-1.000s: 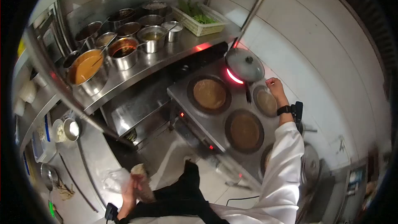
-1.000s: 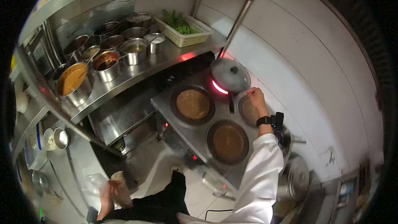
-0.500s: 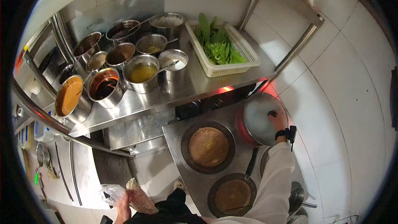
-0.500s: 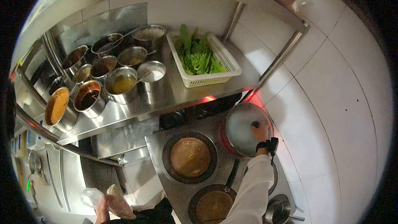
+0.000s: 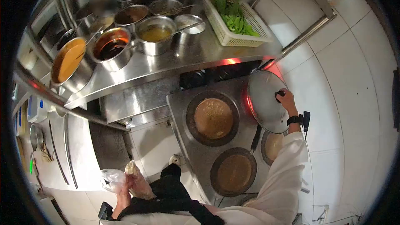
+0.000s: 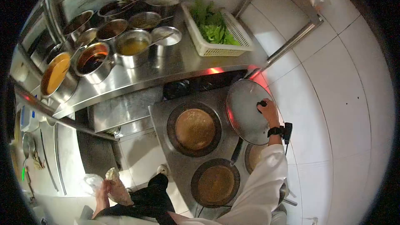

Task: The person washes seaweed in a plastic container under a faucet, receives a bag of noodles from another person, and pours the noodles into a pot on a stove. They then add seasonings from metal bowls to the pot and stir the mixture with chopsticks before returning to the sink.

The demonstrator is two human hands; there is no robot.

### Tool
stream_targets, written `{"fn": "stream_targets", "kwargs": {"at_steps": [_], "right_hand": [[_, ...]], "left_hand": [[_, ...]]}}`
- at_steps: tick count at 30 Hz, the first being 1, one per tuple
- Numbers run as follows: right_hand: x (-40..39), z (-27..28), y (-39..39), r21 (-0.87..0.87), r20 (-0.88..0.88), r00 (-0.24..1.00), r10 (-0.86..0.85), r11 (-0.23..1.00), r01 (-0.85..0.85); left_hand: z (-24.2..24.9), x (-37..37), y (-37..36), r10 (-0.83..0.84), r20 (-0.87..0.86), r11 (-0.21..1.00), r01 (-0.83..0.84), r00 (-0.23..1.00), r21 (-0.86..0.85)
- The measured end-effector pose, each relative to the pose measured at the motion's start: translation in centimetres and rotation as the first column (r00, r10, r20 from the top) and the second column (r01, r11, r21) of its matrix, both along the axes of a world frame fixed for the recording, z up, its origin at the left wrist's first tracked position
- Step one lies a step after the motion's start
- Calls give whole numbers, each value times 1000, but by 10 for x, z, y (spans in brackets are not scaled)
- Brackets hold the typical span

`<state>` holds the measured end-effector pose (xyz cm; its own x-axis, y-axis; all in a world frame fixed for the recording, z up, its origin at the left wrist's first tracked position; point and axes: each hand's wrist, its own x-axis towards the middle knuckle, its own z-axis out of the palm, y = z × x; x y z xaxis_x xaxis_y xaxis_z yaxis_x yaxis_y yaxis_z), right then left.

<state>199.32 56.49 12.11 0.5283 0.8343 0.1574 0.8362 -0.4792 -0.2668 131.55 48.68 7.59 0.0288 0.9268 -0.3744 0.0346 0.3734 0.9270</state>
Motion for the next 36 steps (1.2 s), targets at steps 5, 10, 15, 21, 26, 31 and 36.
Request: {"fn": "stream_targets", "kwargs": {"at_steps": [5,10,15,21,26,31,36], "right_hand": [[-120,0,-2,-4,-241,952,187,981,-194],[-327,-2,10,34,-347,878,330,940,-340],[-489,-45,31,72,-433,758,487,857,-510],[-584,-140,37,85,-527,765,369,919,-385],[-571,-251,5,40,-558,808,190,978,-203],[-525,-422,-40,-82,-497,863,-86,995,52],[-416,-624,-93,-495,19,992,128,863,-102]], "left_hand": [[-31,-82,-30,-162,271,985,170,949,-6],[-35,-168,-59,-237,339,971,208,910,121],[-54,-242,-111,-43,348,985,97,936,-141],[-113,-268,-165,186,336,925,-49,923,-376],[-251,-286,-270,670,620,669,30,407,-743],[-236,-272,-255,477,469,675,32,743,-737],[-287,-253,-243,333,293,671,-7,896,-741]]}}
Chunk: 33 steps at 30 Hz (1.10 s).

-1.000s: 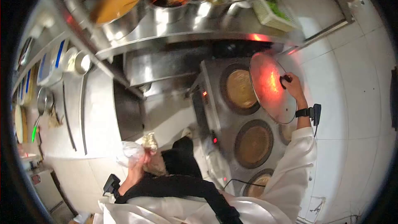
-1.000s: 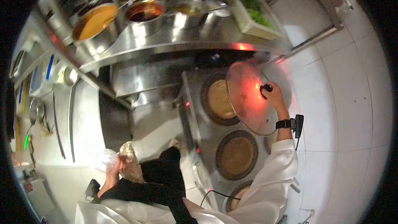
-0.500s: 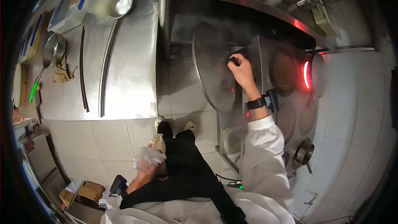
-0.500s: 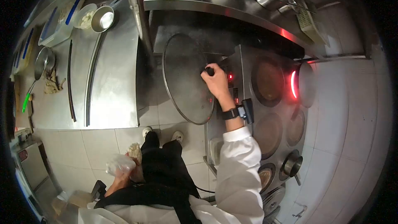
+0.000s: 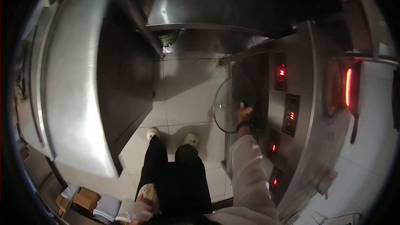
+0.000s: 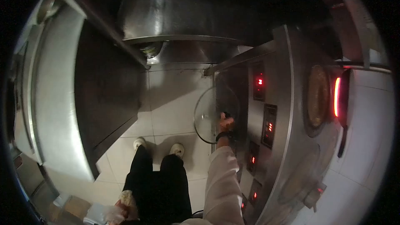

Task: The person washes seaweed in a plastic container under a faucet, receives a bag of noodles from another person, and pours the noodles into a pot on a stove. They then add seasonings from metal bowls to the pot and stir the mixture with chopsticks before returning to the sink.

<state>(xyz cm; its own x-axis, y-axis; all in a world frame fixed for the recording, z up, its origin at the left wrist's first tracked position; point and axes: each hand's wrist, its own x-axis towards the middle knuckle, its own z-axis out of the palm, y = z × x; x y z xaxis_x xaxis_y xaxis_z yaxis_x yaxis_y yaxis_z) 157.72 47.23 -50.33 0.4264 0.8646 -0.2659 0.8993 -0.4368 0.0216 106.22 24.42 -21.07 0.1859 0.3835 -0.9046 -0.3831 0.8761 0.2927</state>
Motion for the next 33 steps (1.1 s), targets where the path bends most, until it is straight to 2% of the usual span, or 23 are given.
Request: {"fn": "stream_targets", "kwargs": {"at_steps": [1,3,5,8,11,13,14,15,16,17,18,20,21,22,24,25,26,27,29,30,31,33], "right_hand": [[24,-33,-10,5,2,1000,-2,1000,2],[61,-86,-24,-99,158,985,-69,991,85],[83,-107,-23,-90,172,983,-71,992,88],[109,-137,-28,-56,225,957,-183,978,200],[110,-147,-25,-2,210,911,-355,932,364],[79,-135,-15,96,198,790,-580,814,574],[53,-124,-9,187,136,707,-694,719,669],[23,-108,-5,245,-15,679,-734,655,714],[-7,-93,-11,311,-471,693,-545,633,709],[-37,-78,-16,251,-935,340,-103,487,837],[-67,-63,-22,36,-978,-66,198,474,880],[-131,82,2,-365,-899,-416,140,284,886],[-160,177,13,-213,-967,-251,46,398,892],[-168,243,25,-192,-966,-245,85,397,897],[-162,348,34,300,-927,122,356,503,811],[-150,387,47,591,-807,480,344,472,654],[-143,453,59,534,-839,359,409,497,684],[-132,498,72,563,-823,394,410,486,669],[-104,567,104,668,-716,443,540,345,659],[-77,586,122,708,-699,547,461,337,621],[-61,611,139,717,-694,594,407,320,619],[-15,638,182,727,-671,511,538,340,596]], "left_hand": [[-14,4,3,-14,-30,1000,14,999,-5],[-43,11,12,-38,-72,999,38,997,-6],[-72,20,19,-52,-103,999,52,993,2],[-98,30,26,-72,-132,997,74,989,11],[-94,34,33,-100,-158,994,104,982,18],[-84,40,40,-121,-157,990,130,980,47],[-80,44,48,-125,-148,988,136,981,66],[-72,51,54,-132,-134,985,146,982,97],[-61,59,62,-142,-118,978,157,983,135],[-49,66,70,-151,-101,969,167,983,181],[-35,71,80,-162,-82,956,177,983,234],[1,78,96,-192,-44,918,195,980,345],[23,78,102,-207,-23,891,199,978,407],[45,75,111,-223,-12,855,201,975,479],[87,66,134,-252,20,758,184,967,625],[106,60,147,-271,31,693,173,962,700],[133,55,163,-304,-6,639,208,953,741],[159,50,175,-332,-58,582,253,941,773],[223,45,214,-390,-304,482,474,869,737],[253,55,235,-330,-296,421,421,896,803],[272,61,251,-275,-277,352,365,921,862],[288,70,277,-235,-327,311,389,916,867]]}}
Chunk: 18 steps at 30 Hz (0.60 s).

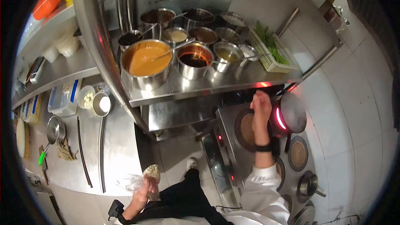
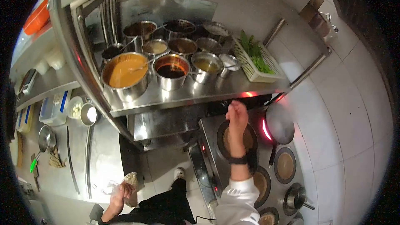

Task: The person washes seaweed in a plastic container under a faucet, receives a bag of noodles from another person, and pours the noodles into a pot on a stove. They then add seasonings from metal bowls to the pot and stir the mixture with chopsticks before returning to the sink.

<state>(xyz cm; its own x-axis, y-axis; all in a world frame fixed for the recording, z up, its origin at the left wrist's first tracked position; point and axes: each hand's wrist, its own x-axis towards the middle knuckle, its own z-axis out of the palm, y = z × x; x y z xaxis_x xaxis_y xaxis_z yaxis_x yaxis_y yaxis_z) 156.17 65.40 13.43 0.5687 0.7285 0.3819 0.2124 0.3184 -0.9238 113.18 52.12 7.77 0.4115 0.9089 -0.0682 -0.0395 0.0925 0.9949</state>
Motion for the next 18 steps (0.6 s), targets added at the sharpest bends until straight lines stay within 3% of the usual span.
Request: {"fn": "stream_targets", "kwargs": {"at_steps": [2,5,8,10,12,14,15,18], "right_hand": [[30,25,40,11,-40,999,-4,1000,4],[91,33,105,12,74,997,-4,1000,3],[155,28,170,-85,214,977,-12,996,30],[198,1,215,-284,252,967,28,958,46],[188,7,243,-372,221,975,30,927,56],[156,23,264,-310,586,794,-161,860,404],[126,44,257,-422,532,846,-37,854,303],[74,72,236,-352,593,805,-28,890,290]], "left_hand": [[18,16,21,32,-7,999,-32,999,13],[42,50,44,164,5,985,-164,986,44],[50,76,66,279,62,959,-281,958,25],[38,88,75,330,176,944,-327,927,-49],[40,101,86,311,172,950,-307,935,-47],[49,117,93,326,139,944,-313,935,-106],[55,122,96,337,140,939,-322,931,-120],[50,117,108,282,218,959,-276,934,-59]]}}
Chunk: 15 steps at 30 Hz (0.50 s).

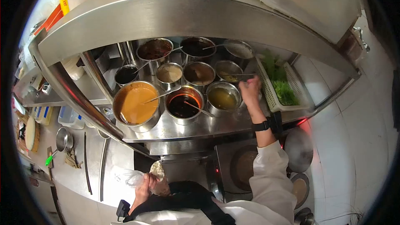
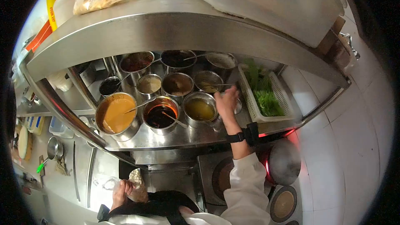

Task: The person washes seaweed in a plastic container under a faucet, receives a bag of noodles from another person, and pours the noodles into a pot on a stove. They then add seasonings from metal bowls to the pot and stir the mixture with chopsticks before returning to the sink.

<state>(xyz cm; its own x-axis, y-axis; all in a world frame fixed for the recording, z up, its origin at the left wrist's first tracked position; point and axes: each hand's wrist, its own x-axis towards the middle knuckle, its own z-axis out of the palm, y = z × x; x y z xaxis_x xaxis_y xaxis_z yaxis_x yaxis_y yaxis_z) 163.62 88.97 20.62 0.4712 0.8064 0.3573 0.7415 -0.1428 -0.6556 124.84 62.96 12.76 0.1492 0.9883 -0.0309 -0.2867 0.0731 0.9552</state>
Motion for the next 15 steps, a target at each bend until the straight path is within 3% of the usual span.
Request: {"fn": "stream_targets", "kwargs": {"at_steps": [2,3,4,5,6,8,9,11,12,14,15], "right_hand": [[46,-24,37,63,83,995,-57,997,52],[79,-48,69,52,-145,987,-73,995,81],[78,-38,67,57,-392,920,21,998,2],[78,-29,65,70,-614,786,76,997,-41],[79,-31,71,71,-612,787,79,996,-45],[78,-41,87,257,-923,300,241,966,13],[77,-49,90,255,-926,292,240,967,12],[61,-39,82,388,-855,291,429,902,-189],[56,-31,75,384,-858,289,425,904,-187],[46,-9,52,479,-464,721,514,831,-283],[44,10,26,503,-339,805,487,817,-282]], "left_hand": [[-1,-1,2,-2,0,1000,2,1000,23],[-4,-2,4,6,-39,999,-4,999,32],[-5,-1,6,13,-77,999,-9,997,44],[-3,1,7,25,-66,999,-22,998,38],[-5,3,7,28,-63,999,-26,998,38],[-10,2,8,29,-35,999,-27,999,38],[-12,1,7,31,-43,999,-30,999,36],[-13,2,7,31,27,1000,-31,999,-3],[-11,3,7,31,23,1000,-30,999,-8],[-4,4,9,24,1,998,-24,1000,-62],[-5,4,10,18,-1,998,-18,1000,-67]]}}
